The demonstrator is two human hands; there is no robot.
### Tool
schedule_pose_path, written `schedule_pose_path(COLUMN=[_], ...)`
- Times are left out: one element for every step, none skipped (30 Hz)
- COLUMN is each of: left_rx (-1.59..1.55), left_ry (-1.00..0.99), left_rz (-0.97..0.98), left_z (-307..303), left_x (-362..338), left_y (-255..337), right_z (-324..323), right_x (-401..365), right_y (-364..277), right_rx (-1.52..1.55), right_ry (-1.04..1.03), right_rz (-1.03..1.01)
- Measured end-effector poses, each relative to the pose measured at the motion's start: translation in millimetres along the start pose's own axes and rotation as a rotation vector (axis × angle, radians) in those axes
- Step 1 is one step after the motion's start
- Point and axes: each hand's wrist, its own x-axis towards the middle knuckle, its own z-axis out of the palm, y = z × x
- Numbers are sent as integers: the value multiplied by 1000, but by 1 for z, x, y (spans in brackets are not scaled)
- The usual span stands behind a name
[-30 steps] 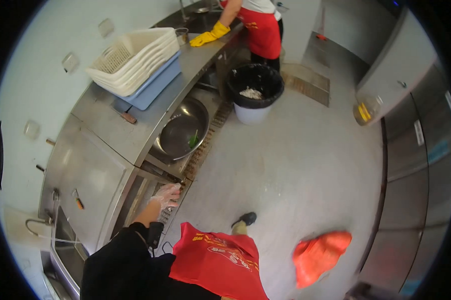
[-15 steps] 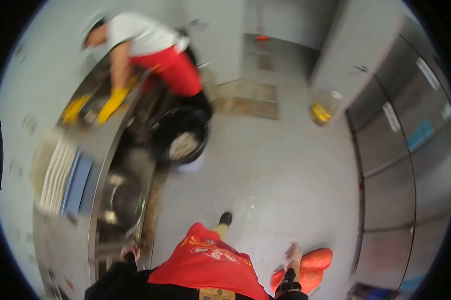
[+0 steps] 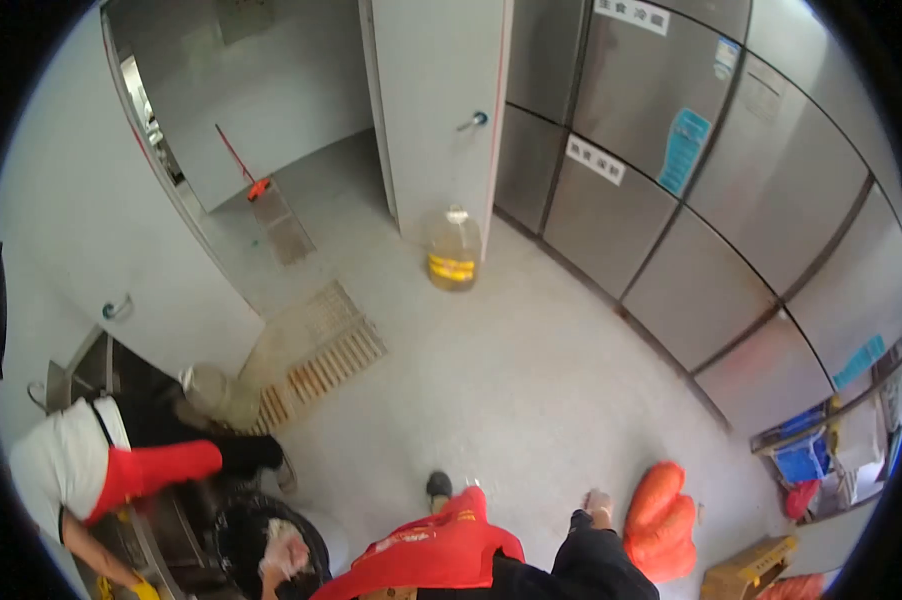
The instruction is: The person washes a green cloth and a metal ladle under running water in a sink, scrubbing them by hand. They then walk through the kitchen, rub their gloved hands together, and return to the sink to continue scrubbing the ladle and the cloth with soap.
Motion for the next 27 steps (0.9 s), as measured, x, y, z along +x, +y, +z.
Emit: schedule_pose_path(left_rx=[6,-109,-60,-22,-182,-273,-367,-377,-360,-350,-335,-312,-187,-194,-208,-135,-57,54,223,213,205,374,441,507,476,450,657], left_ry=[32,56,192,320,355,423,496,486,426,361,303,248,291,290,270,216,167,221,115,-56,-225,-238,-229,-218,-185,-151,-214], left_rz=[-54,-136,-120,-104,-89,-132,-168,-222,-275,-306,-328,-341,-271,-342,-416,-333,-258,-267,-176,-118,-61,37,82,127,128,133,352], left_z=[-14,-18,-8,-2,-1,-5,-15,-12,-9,-2,13,30,36,40,57,73,89,123,154,170,185,216,244,272,292,305,308], left_x=[31,44,44,48,49,62,81,79,86,91,93,101,128,152,181,207,232,254,261,289,320,336,356,375,396,416,445], left_y=[2,9,14,16,21,16,10,17,34,58,96,136,163,208,256,302,353,406,475,527,576,623,657,692,717,748,767], right_z=[6,1,24,47,61,72,87,103,116,125,140,154,171,186,192,198,196,182,190,181,172,172,174,179,188,198,209], right_x=[-2,-25,3,14,9,-5,-12,-18,-16,-11,-5,10,35,60,95,128,148,152,201,213,213,217,226,239,255,268,283], right_y=[-81,-183,-246,-315,-392,-466,-522,-577,-631,-673,-704,-729,-741,-743,-743,-743,-743,-756,-732,-745,-772,-807,-841,-879,-920,-964,-1014], right_rx=[-405,-796,-599,-172,316,552,528,506,492,410,329,250,178,-31,-422,-786,-773,-771,-712,-654,-661,-689,-714,-736,-753,-767,-779], right_ry=[-62,-31,-39,-188,-411,-536,-532,-525,-520,-553,-585,-614,-639,-546,-424,-249,-270,-348,-186,-220,-266,-288,-305,-311,-318,-323,-324], right_rz=[-227,-478,-638,-594,-405,-287,-368,-449,-535,-594,-640,-659,-672,-886,-1085,-1286,-1290,-1199,-1242,-1171,-1043,-957,-900,-881,-890,-921,-968])
